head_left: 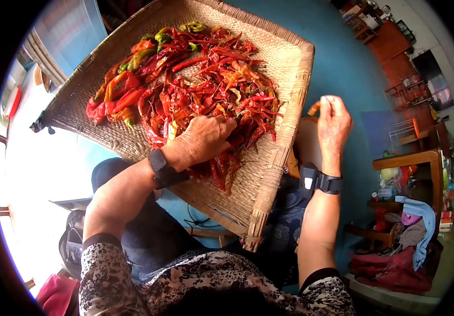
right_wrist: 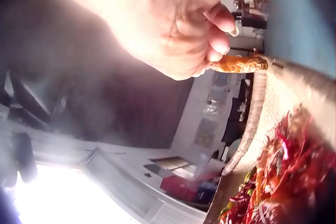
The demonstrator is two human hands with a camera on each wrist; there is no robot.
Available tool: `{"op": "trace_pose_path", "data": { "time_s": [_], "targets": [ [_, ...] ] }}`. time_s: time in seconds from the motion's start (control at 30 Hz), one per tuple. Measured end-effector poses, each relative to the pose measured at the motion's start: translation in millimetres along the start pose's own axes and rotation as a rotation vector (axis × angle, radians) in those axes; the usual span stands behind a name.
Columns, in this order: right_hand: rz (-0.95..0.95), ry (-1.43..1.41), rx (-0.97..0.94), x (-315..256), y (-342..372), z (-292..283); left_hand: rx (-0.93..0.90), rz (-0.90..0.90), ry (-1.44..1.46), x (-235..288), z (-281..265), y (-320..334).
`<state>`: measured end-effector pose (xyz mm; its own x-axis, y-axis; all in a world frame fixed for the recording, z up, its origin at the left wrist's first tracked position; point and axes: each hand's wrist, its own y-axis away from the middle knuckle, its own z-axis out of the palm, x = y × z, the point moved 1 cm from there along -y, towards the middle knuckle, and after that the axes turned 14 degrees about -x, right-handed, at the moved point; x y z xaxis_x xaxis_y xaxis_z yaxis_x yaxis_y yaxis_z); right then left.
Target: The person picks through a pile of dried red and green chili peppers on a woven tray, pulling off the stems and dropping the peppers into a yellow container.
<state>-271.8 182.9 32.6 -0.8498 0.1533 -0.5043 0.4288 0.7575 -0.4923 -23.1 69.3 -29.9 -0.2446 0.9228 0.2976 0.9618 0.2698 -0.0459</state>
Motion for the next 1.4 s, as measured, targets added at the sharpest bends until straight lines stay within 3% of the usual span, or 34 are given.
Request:
{"op": "trace_pose_path", "data": {
  "time_s": [0.07,0.13,0.17,0.23,0.3,0.37,0.43,0.5,0.57,0.63,0.7,0.77,0.87,0.9,0.97,1.03,1.07,1.13,1.17,1.23,1.33,1.4],
  "targets": [
    [0.103,0.151,-0.084,25.1,9.2,-19.1,-0.124,-0.075,0.045,-6.3,-1.3,-1.2],
    [0.303,0.427,-0.265,43.9,16.9,-32.0,-0.104,-0.110,0.106,-10.9,-5.3,-2.1],
    [0.294,0.428,-0.258,47.6,21.7,-34.4,-0.092,-0.145,0.167,-12.8,-8.1,-3.6],
    [0.426,0.419,-0.472,58.1,26.2,-32.9,0.005,-0.115,0.250,-12.5,-13.7,-7.0],
    [0.288,0.230,-0.418,52.8,21.6,-20.3,0.166,-0.046,0.433,-7.8,-16.9,-7.0],
    [0.150,0.002,-0.422,8.9,13.0,-9.4,0.168,-0.026,0.603,-3.3,-21.5,-9.1],
    [-0.110,-0.268,-0.456,-22.7,13.2,15.9,0.225,0.009,0.755,5.5,-31.6,-8.7],
    [-0.082,-0.387,-0.635,-58.7,16.5,34.7,0.280,0.040,0.824,9.1,-34.9,-10.0],
    [-0.131,-0.337,-0.690,-79.5,13.8,49.9,0.285,0.081,0.822,7.3,-32.8,-11.6],
    [-0.164,-0.368,-0.625,-83.9,9.9,65.3,0.380,0.141,0.783,3.7,-27.4,-14.7],
    [-0.203,-0.443,-0.541,-90.7,7.2,71.6,0.377,0.024,0.823,-1.9,-26.9,-12.5],
    [-0.198,-0.447,-0.561,-90.8,9.1,75.4,0.395,0.034,0.796,-2.4,-31.1,-7.8],
    [-0.133,-0.483,-0.583,-88.7,13.9,71.2,0.252,-0.018,0.720,3.9,-32.3,-2.3],
    [-0.076,-0.518,-0.584,-86.5,14.7,67.7,0.321,0.080,0.635,3.3,-27.9,-2.8],
    [-0.158,-0.386,-0.337,-68.1,10.4,56.9,0.268,0.007,0.304,-0.2,-22.4,-3.2],
    [-0.082,-0.185,-0.194,-55.6,3.5,28.5,0.202,0.030,0.230,-5.3,-17.5,-3.6],
    [-0.165,-0.013,-0.099,-33.9,-1.3,17.7,0.134,0.054,0.154,-7.1,-14.0,-5.5],
    [-0.031,0.131,-0.073,-4.9,-1.7,-4.8,0.098,0.059,0.110,-4.7,-3.1,-9.9],
    [0.132,0.440,-0.128,5.6,2.1,-15.1,0.060,0.059,0.068,-2.9,4.5,-12.6],
    [0.468,0.637,-0.341,22.4,6.9,-28.4,0.086,0.136,-0.050,5.6,10.7,-16.8],
    [0.554,0.604,-0.438,26.6,11.4,-35.0,0.120,0.168,-0.155,15.8,18.7,-22.3],
    [0.288,0.427,-0.402,22.3,10.8,-22.2,0.177,0.121,-0.262,17.9,23.7,-27.1]
  ]
}}
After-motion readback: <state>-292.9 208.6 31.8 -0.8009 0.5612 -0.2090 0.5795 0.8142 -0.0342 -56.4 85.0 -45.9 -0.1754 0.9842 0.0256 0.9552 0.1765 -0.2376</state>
